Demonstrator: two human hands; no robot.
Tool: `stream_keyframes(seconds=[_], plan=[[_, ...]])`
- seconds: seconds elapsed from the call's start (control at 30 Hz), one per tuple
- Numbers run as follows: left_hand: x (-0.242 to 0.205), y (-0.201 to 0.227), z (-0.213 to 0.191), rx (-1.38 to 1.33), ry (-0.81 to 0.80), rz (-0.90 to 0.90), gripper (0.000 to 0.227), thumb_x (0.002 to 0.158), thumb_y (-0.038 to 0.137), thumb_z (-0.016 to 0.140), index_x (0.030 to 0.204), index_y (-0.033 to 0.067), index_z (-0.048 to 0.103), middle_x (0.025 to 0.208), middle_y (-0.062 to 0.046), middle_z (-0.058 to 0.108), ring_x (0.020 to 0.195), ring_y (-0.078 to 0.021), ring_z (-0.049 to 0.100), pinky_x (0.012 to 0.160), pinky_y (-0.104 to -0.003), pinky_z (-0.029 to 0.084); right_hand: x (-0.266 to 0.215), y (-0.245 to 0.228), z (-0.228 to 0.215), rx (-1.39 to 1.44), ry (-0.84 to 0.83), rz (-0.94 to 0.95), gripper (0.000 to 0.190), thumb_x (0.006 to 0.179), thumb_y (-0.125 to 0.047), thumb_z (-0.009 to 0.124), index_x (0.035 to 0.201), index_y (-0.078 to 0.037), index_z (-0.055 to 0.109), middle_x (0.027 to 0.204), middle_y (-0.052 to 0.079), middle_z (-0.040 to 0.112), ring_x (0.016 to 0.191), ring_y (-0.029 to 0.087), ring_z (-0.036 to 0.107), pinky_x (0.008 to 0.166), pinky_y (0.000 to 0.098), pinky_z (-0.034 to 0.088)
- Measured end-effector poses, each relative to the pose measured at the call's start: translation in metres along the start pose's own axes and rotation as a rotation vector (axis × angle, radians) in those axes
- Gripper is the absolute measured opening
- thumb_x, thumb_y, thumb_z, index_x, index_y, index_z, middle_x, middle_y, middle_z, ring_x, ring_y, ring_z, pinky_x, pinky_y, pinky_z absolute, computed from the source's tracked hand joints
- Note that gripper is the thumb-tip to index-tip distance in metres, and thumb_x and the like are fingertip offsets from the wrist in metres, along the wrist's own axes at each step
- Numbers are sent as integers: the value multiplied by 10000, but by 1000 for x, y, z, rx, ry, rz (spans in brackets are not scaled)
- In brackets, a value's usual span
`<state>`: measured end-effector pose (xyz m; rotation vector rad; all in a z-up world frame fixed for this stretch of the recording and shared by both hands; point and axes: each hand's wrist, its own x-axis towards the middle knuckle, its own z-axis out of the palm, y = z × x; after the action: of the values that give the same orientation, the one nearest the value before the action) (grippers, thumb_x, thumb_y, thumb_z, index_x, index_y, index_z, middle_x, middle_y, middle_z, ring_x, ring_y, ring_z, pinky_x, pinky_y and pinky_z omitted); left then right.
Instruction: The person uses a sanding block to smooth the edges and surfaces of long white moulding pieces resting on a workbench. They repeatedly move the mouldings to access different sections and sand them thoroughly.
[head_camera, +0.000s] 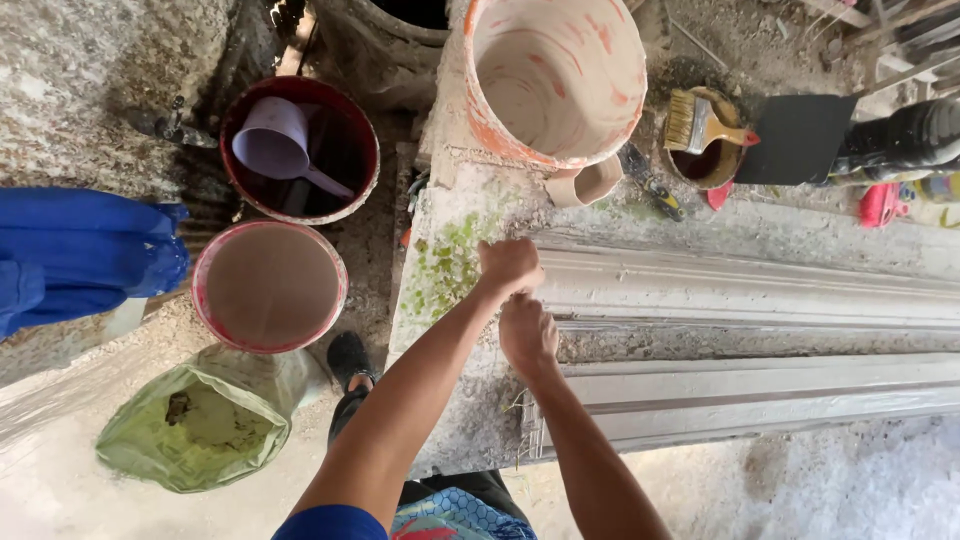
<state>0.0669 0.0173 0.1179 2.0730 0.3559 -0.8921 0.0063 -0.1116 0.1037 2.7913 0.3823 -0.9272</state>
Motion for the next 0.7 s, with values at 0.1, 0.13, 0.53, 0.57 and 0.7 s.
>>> stream_keyframes(seconds=[0.1, 0.13, 0.53, 0.57, 0.7], plan=[[17, -5, 10, 8, 124, -4, 248, 742, 180, 827, 951, 111, 714, 948, -114, 712, 929, -270, 629, 983, -514, 400, 19, 6, 9, -113, 21, -94, 245, 998, -135, 520, 1038, 45, 682, 799, 198, 721, 671, 281, 723, 547, 412, 604], [18, -5, 10, 8, 128, -5, 248, 742, 180, 827, 951, 111, 714, 948, -114, 712, 929, -270, 629, 983, -514, 400, 17, 2, 3, -113, 23, -98, 245, 998, -135, 520, 1038, 45, 682, 799, 198, 721, 671, 281, 723, 547, 412, 604], [-8, -25, 10, -54, 131, -38, 714, 867, 329, 761, 1132, 78, 147, 816, -70, 668, 818, -220, 637, 1033, -561, 374, 17, -6, 19, 207, -36, -32, 274, 1037, -119, 430, 945, 24, 646, 782, 234, 733, 603, 301, 745, 457, 428, 611], [-11, -27, 7, -106, 104, -39, 396, 869, 303, 723, 1016, 80, 430, 803, -81, 691, 807, -232, 655, 1027, -558, 401, 3, -11, 18, 286, -20, 81, 283, 1058, -172, 428, 1006, 41, 607, 799, 263, 726, 609, 314, 718, 456, 444, 578], [7, -28, 24, -92, 167, 33, 218, 938, 321, 637, 902, 117, 704, 763, -47, 677, 691, -148, 567, 870, -602, 469, 7, 39, 97, 44, 151, -209, 420, 1055, -221, 371, 1271, 139, 378, 941, 276, 619, 500, 280, 644, 375, 357, 488]])
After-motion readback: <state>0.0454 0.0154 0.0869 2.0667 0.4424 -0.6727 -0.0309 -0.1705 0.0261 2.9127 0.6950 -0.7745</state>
